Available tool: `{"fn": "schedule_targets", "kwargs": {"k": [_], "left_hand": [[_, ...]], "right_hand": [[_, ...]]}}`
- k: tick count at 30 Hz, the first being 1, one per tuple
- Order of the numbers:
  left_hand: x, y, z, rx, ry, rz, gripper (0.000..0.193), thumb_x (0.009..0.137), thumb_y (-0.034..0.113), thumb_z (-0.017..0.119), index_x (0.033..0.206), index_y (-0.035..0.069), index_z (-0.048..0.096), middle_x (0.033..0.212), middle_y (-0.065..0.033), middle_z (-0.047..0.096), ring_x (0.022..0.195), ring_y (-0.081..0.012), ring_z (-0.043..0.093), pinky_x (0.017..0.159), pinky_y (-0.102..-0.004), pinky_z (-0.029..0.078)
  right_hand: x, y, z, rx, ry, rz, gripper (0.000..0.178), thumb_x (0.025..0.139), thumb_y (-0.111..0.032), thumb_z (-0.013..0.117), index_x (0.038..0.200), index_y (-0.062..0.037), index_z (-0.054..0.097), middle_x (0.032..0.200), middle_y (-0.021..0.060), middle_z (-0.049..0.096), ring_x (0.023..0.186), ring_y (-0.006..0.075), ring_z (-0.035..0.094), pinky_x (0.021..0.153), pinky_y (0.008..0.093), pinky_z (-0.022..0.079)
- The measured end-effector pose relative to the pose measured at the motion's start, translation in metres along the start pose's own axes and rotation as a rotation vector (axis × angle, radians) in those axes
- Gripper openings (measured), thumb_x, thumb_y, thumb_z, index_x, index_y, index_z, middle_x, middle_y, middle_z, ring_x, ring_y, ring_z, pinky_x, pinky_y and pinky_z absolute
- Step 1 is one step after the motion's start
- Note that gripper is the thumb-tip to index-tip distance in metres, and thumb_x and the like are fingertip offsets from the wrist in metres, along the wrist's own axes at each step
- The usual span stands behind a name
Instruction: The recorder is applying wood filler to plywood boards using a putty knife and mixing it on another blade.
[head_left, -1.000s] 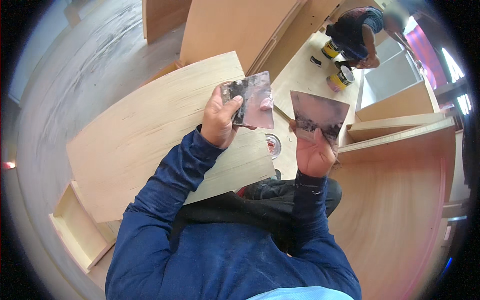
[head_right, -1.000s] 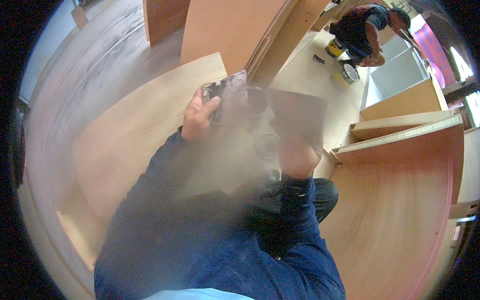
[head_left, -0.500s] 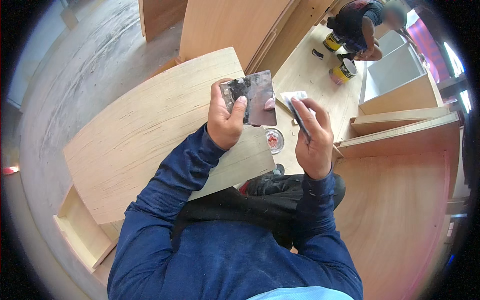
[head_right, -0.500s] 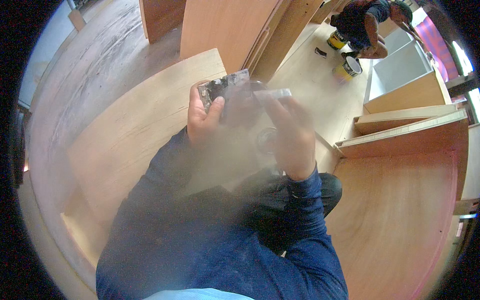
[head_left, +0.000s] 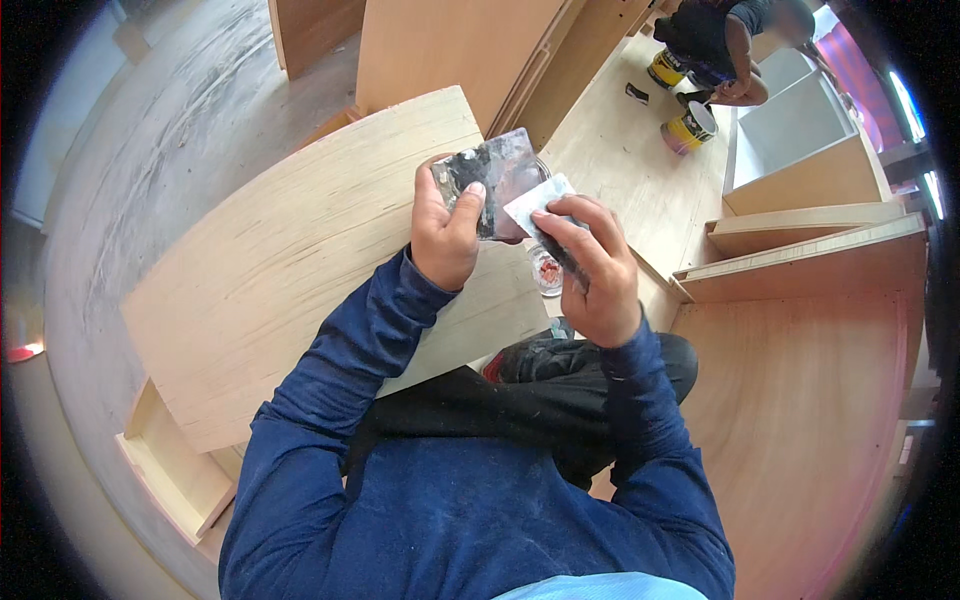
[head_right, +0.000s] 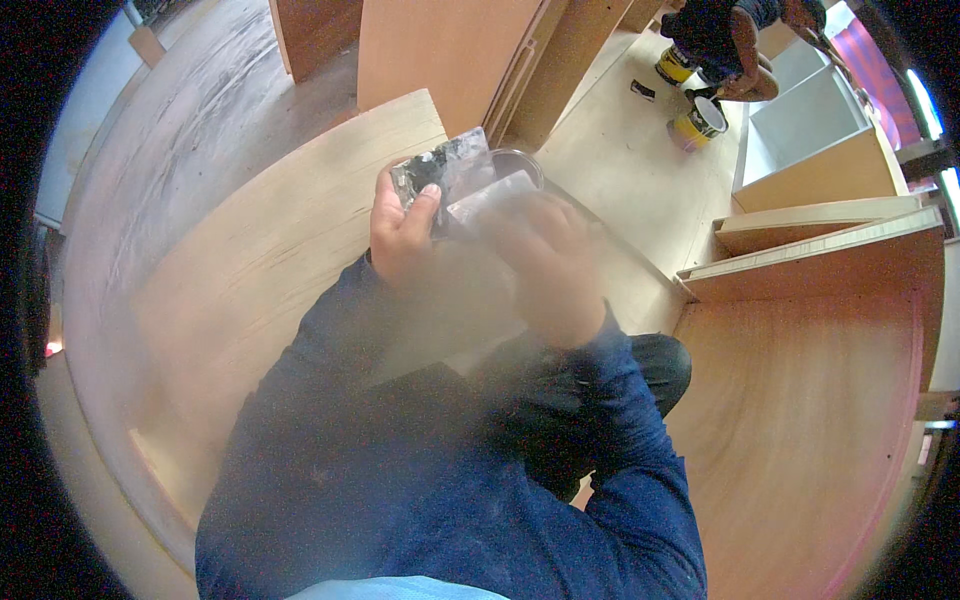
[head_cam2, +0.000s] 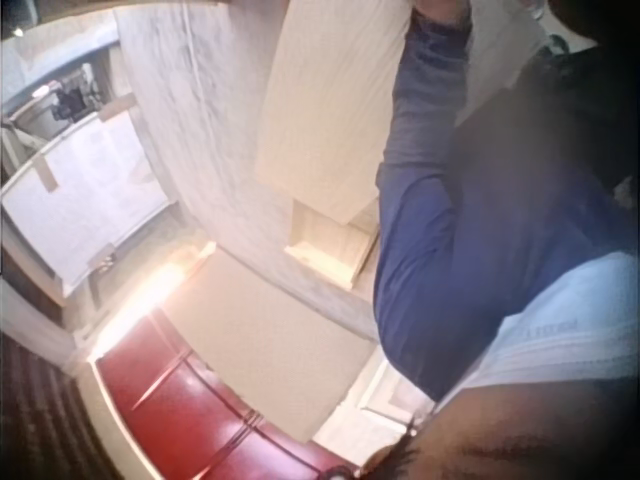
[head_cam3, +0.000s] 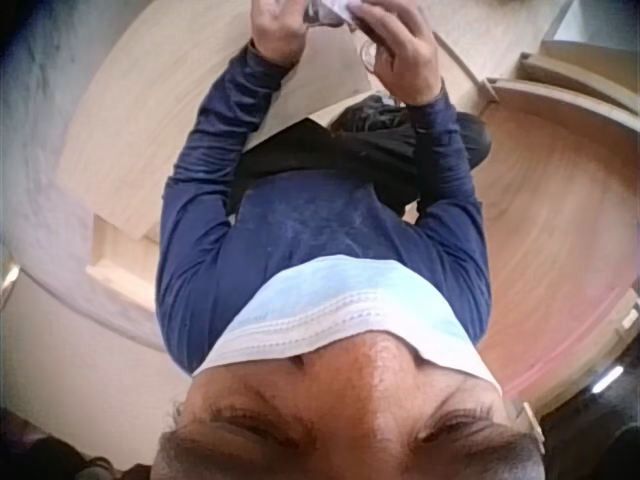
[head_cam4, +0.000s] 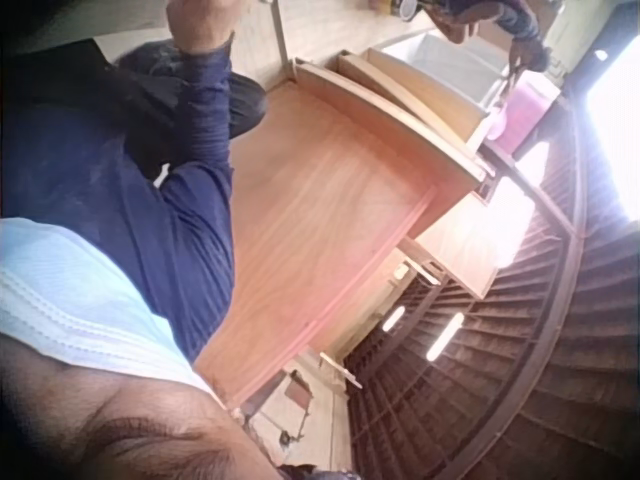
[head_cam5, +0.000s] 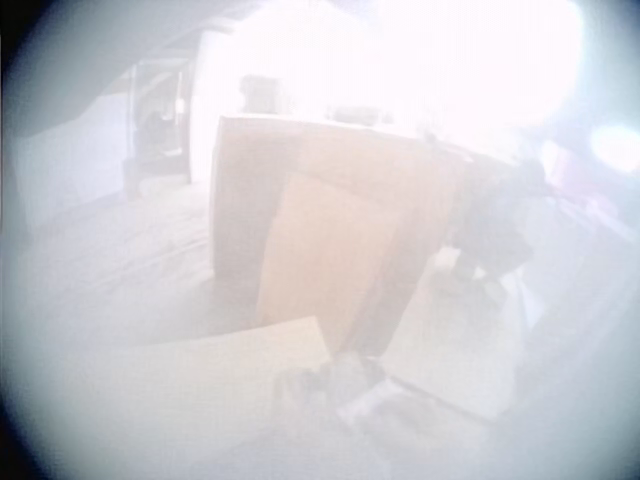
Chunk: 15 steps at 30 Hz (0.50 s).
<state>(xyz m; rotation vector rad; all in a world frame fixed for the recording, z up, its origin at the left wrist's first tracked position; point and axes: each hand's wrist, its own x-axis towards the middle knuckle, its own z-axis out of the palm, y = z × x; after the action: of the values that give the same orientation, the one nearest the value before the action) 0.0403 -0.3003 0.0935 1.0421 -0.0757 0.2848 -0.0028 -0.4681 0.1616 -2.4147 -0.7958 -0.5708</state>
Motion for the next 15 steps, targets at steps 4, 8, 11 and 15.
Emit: {"fn": "schedule_targets", "kwargs": {"k": [4, 8, 11, 15], "left_hand": [[0.009, 0.011, 0.003, -0.190, -0.104, -0.080, 0.043, 0.092, -0.003, 0.051, 0.135, -0.001, 0.043, 0.120, -0.0130, 0.059, 0.107, -0.0190, 0.059, 0.094, -0.0315, 0.048], [0.004, 0.007, 0.007, -0.224, -0.028, -0.082, 0.040, 0.093, -0.004, 0.050, 0.132, -0.001, 0.043, 0.117, -0.0119, 0.059, 0.106, -0.0179, 0.059, 0.093, -0.0309, 0.048], [0.000, 0.001, 0.005, 0.041, -0.037, 0.072, 0.033, 0.094, -0.002, 0.050, 0.127, 0.000, 0.041, 0.109, -0.0091, 0.058, 0.096, -0.0126, 0.056, 0.086, -0.0268, 0.048], [-0.004, 0.005, 0.005, 0.159, -0.066, 0.102, 0.037, 0.092, -0.003, 0.051, 0.128, 0.000, 0.042, 0.110, -0.0098, 0.059, 0.097, -0.0133, 0.057, 0.088, -0.0278, 0.048]], "right_hand": [[-0.011, 0.014, 0.024, 0.164, 0.292, -0.089, 0.050, 0.068, 0.017, 0.053, 0.113, -0.0007, 0.066, 0.119, 0.0186, 0.059, 0.113, 0.0372, 0.057, 0.096, 0.0428, 0.048], [-0.019, 0.019, -0.004, -0.204, 0.101, 0.124, 0.050, 0.065, 0.015, 0.056, 0.109, -0.0031, 0.069, 0.116, 0.0155, 0.060, 0.111, 0.0374, 0.057, 0.098, 0.0448, 0.046], [-0.017, 0.003, -0.018, -0.193, 0.213, 0.019, 0.050, 0.063, 0.012, 0.059, 0.108, -0.0057, 0.070, 0.112, 0.0125, 0.062, 0.112, 0.0355, 0.057, 0.095, 0.0438, 0.047], [-0.013, -0.008, -0.013, -0.318, 0.004, 0.011, 0.047, 0.066, 0.011, 0.058, 0.108, -0.0073, 0.070, 0.115, 0.0112, 0.062, 0.111, 0.0321, 0.059, 0.094, 0.0402, 0.047]]}}
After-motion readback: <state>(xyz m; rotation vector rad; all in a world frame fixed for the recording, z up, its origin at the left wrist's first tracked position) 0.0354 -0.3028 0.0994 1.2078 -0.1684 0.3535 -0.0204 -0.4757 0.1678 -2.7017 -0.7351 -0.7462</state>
